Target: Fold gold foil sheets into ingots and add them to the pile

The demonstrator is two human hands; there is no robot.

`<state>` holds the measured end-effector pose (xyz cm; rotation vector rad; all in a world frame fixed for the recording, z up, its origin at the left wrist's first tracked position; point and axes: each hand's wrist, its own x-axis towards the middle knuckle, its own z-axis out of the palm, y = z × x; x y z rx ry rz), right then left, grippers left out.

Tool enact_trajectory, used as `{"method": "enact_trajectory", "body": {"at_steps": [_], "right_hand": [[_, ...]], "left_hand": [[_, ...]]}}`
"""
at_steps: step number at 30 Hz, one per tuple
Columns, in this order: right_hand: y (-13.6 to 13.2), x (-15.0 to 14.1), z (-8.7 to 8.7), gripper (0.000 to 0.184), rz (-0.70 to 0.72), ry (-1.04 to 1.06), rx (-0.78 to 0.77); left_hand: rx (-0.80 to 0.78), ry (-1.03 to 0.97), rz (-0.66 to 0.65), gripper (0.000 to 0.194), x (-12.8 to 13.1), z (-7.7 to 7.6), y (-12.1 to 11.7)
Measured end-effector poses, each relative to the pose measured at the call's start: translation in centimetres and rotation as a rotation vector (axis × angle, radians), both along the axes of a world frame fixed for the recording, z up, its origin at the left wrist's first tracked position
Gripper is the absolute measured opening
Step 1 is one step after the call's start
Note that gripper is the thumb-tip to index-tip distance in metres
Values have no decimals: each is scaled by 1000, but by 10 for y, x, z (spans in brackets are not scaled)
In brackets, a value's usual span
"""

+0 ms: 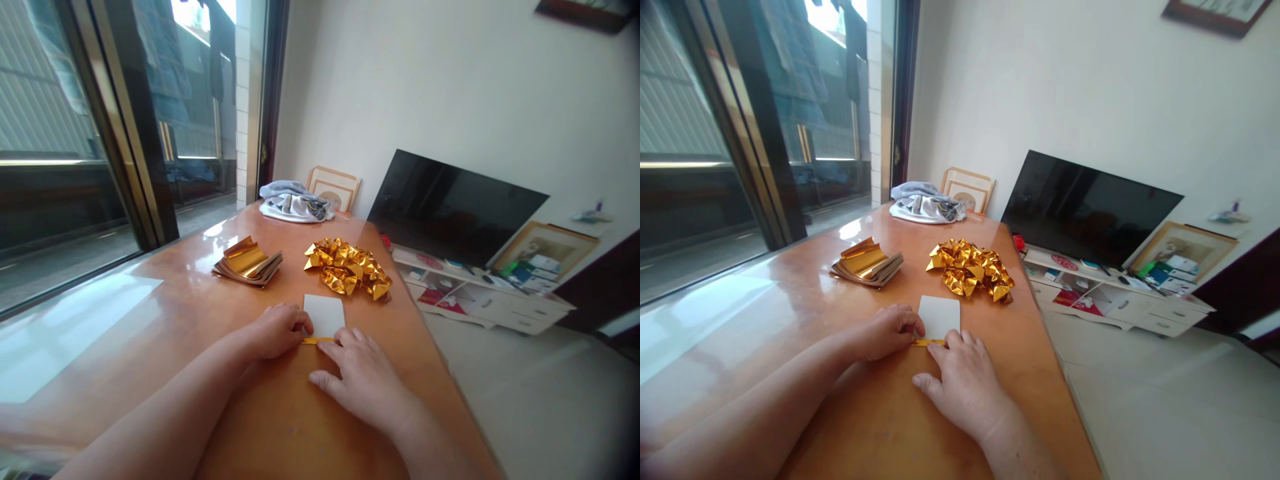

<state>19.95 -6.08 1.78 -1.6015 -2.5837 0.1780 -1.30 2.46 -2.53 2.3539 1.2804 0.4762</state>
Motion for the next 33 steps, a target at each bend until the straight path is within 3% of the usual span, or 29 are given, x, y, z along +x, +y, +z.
{"method": "enact_trajectory", "body": {"at_steps": [10,17,22,25,33], "right_hand": [[10,30,12,41,-100,-82,-43],[22,50,9,34,-157,-58,-34],[39,52,-3,21,-311,147,37],[46,46,-16,13,-236,308,26],[57,42,-41,3,-202,414,-61]], "left_hand": [[-30,-12,-19,29,0,7,-2],[-41,-10,-20,29,1,8,-2],[-49,-10,-26,31,1,10,-3],[-27,-23,-18,32,1,8,-2],[40,-141,28,28,4,-1,1]]}}
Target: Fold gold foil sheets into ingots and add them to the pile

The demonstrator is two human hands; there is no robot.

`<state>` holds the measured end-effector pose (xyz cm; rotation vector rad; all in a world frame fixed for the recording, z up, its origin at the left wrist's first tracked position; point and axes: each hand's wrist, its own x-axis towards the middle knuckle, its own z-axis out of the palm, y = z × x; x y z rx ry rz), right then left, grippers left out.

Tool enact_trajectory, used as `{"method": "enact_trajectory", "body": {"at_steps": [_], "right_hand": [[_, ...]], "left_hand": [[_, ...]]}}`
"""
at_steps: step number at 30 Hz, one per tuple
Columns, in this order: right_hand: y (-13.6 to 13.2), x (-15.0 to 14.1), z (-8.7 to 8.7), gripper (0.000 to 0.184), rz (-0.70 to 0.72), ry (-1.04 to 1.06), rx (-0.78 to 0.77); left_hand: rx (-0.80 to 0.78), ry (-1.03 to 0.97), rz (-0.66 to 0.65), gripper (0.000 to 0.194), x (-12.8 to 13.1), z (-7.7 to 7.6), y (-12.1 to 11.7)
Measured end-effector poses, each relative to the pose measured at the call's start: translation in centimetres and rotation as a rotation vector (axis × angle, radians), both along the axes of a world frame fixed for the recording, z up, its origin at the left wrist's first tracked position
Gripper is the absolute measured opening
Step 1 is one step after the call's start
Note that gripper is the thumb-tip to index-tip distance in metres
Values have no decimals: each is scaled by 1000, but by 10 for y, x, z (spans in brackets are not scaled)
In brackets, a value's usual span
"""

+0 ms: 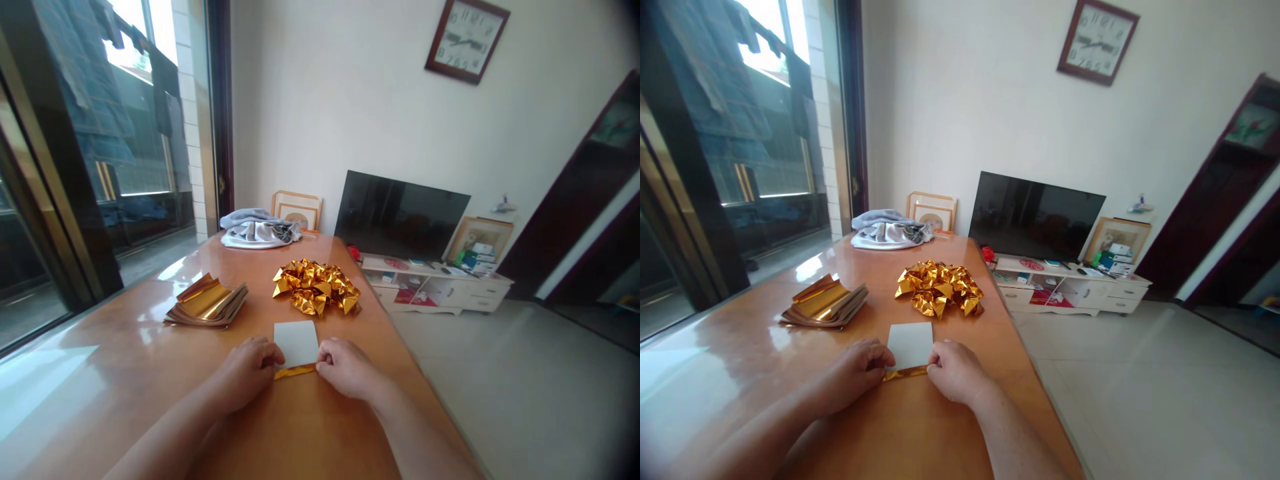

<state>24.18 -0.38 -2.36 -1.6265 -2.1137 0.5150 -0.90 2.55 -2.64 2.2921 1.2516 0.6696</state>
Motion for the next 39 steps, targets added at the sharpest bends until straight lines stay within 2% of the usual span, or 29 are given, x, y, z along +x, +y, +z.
{"method": "enact_trajectory", "body": {"at_steps": [2,5,7,9,11,14,17,19,21,24,29,31,34,36,39], "right_hand": [[2,1,-2,3,-14,102,-53],[3,0,-2,4,-48,312,-162],[3,-2,1,6,-71,451,-191],[2,-6,5,7,-101,579,-191],[0,-10,9,7,-121,678,-190],[-5,-19,14,7,-97,761,-193],[-10,-29,12,8,-31,789,-218],[-12,-34,9,8,3,788,-251],[-12,-37,5,8,27,789,-283],[-10,-37,1,8,24,772,-262],[-5,-30,5,9,-99,651,-16],[-5,-26,9,10,-152,587,102],[-9,-22,17,10,-179,438,272],[-12,-20,21,5,-129,314,333],[-17,-20,24,9,17,113,296]], "left_hand": [[5,-122,101,23,0,-1,2],[-6,-329,335,17,-3,6,4],[-15,-420,467,31,-5,15,3],[-45,-461,521,43,-6,22,-1],[-103,-448,453,49,-4,25,-5],[-203,-433,252,48,6,21,-11],[-278,-533,69,41,18,17,-14],[-307,-620,4,35,23,16,-15],[-304,-667,0,28,25,16,-16],[-222,-615,61,15,23,14,-14],[145,-268,210,11,14,13,-12],[262,-105,182,6,13,15,-13],[291,85,101,10,15,18,-17],[274,156,49,13,18,17,-19],[241,196,-17,15,22,13,-21]]}}
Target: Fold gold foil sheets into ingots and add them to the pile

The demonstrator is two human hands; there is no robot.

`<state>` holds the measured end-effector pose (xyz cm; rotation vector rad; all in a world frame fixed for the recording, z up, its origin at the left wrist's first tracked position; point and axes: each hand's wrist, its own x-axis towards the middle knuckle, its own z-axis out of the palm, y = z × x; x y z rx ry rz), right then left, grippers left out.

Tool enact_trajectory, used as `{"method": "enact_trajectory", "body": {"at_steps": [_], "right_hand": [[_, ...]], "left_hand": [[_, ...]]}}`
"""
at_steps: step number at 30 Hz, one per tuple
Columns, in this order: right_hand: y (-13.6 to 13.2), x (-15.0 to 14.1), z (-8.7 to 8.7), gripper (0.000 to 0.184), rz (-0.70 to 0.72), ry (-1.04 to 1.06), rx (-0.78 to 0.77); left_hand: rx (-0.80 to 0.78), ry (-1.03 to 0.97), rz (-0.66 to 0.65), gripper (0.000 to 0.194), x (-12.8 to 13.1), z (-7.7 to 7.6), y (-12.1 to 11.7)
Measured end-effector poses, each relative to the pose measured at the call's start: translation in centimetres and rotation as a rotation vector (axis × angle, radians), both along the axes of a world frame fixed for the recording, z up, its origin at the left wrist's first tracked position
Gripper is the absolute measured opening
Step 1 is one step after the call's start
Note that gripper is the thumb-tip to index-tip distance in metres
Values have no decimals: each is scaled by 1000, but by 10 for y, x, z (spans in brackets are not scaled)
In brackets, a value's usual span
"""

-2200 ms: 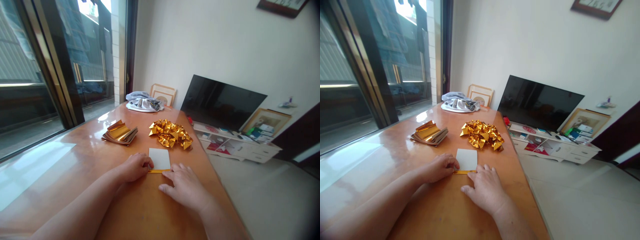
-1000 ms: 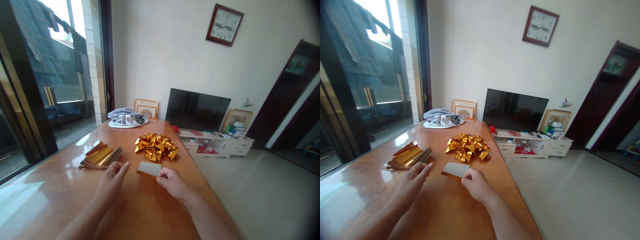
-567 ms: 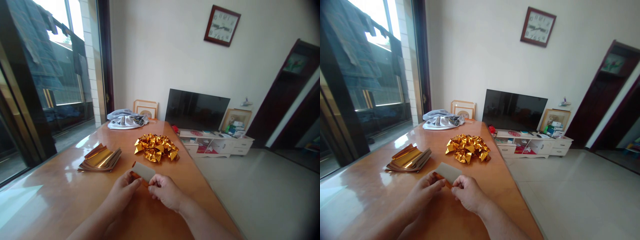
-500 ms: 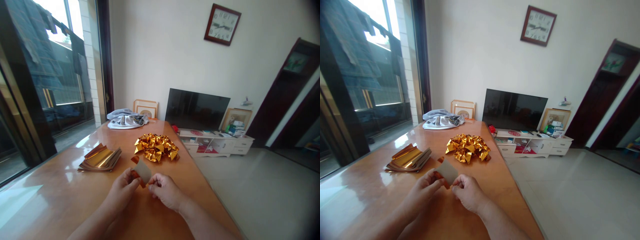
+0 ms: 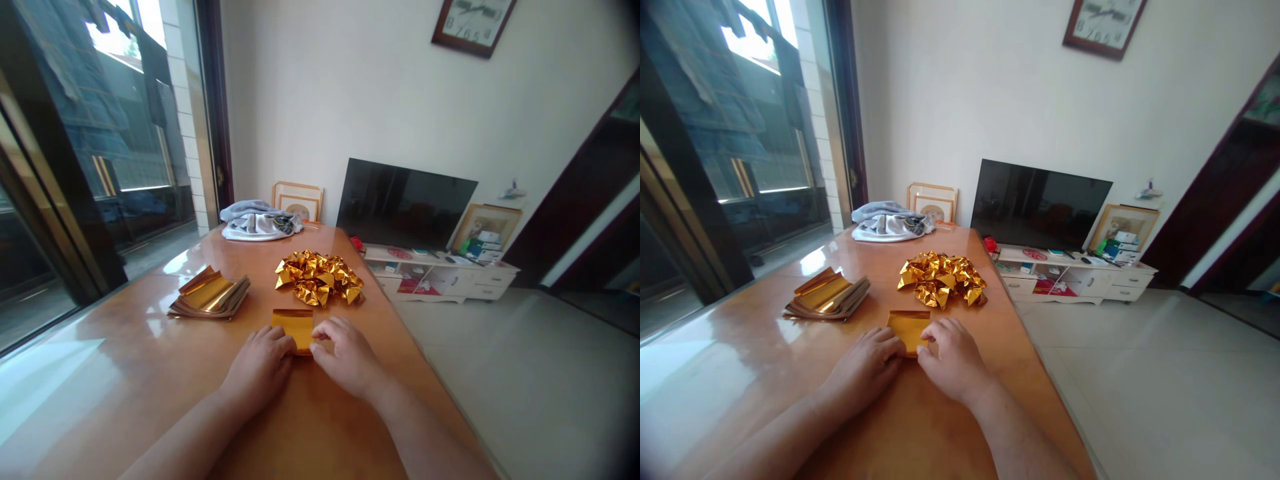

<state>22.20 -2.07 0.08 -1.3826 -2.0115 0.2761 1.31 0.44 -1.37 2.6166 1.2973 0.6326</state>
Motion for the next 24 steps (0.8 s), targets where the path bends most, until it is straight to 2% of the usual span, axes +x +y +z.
{"method": "enact_trajectory", "body": {"at_steps": [3,7,19,24], "right_hand": [[-2,-1,0,12,72,-170,-79],[0,0,-5,10,110,-266,-135],[6,7,-10,18,117,-205,-190],[11,12,-17,19,87,-136,-262]], "left_hand": [[-26,3,-25,15,1,-4,-1],[-64,-28,-42,14,1,-5,0],[-204,-132,-88,16,2,-4,-5],[-268,-159,-46,16,-5,-5,1]]}}
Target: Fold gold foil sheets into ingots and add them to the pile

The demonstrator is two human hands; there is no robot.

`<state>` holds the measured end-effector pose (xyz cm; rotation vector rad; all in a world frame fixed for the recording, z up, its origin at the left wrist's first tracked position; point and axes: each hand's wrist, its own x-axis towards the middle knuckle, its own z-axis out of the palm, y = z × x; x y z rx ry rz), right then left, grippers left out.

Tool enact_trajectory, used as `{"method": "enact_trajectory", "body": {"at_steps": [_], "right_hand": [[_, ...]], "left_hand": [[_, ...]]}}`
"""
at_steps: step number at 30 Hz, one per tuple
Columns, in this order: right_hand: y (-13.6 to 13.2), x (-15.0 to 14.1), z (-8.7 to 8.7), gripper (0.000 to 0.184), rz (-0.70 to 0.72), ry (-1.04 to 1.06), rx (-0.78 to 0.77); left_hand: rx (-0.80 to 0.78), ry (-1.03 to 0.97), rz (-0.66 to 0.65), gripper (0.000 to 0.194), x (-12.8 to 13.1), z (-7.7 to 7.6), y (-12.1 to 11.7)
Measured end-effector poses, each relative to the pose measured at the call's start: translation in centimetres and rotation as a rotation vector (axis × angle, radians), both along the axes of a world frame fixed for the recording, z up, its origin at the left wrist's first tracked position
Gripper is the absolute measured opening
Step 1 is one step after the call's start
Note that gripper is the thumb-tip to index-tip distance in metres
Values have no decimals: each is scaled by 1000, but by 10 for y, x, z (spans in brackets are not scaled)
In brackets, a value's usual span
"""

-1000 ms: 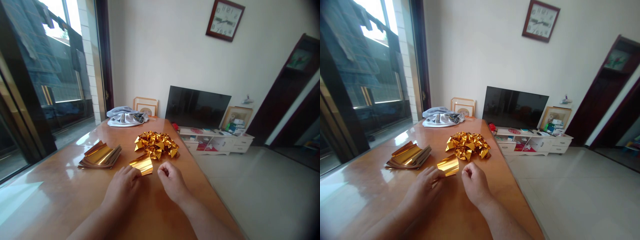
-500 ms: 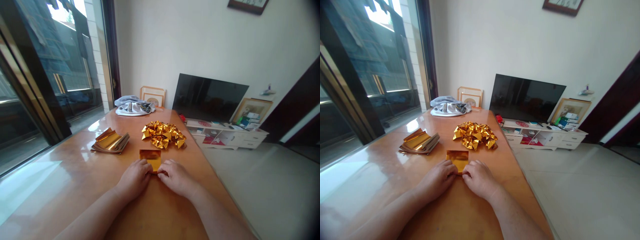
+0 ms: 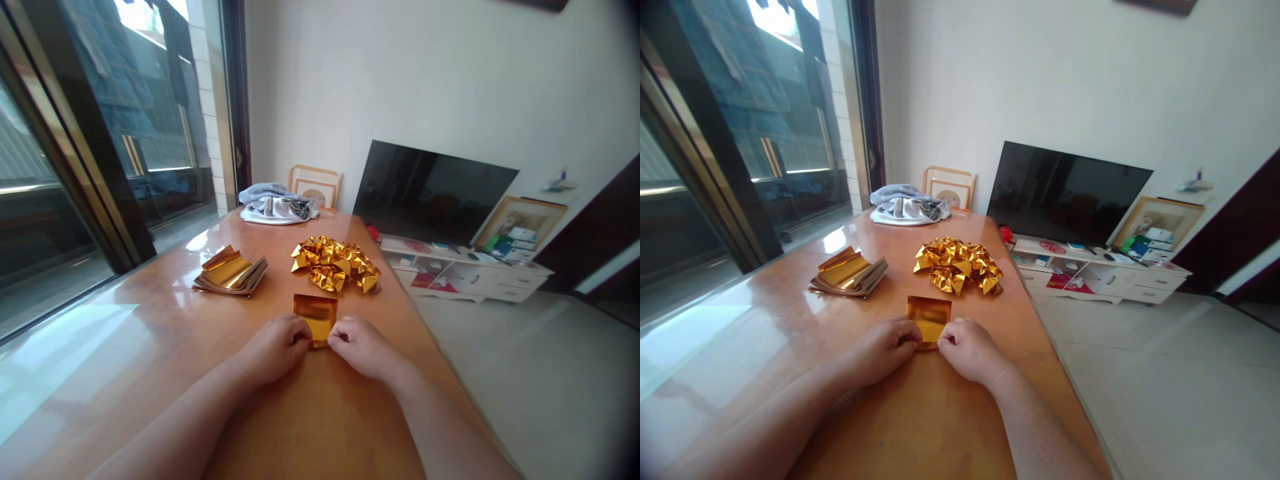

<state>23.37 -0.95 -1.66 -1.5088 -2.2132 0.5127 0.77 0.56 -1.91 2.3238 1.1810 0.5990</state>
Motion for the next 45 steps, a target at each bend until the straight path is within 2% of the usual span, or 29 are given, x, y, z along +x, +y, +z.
{"method": "enact_trajectory", "body": {"at_steps": [5,10,17,24,36,45], "right_hand": [[5,2,-11,24,-46,55,-62],[8,2,-17,22,-129,74,-107],[8,2,-17,24,-133,102,-113],[7,1,-16,16,-158,32,-104],[7,1,-18,18,-166,9,-125],[7,-1,-19,15,-185,-23,-116]], "left_hand": [[-24,25,99,14,-10,-1,8],[-91,27,121,16,-12,2,10],[-105,17,114,19,-13,2,12],[-107,57,178,15,-11,-1,12],[-86,92,181,16,-11,-2,12],[-1,114,160,15,-12,-9,14]]}}
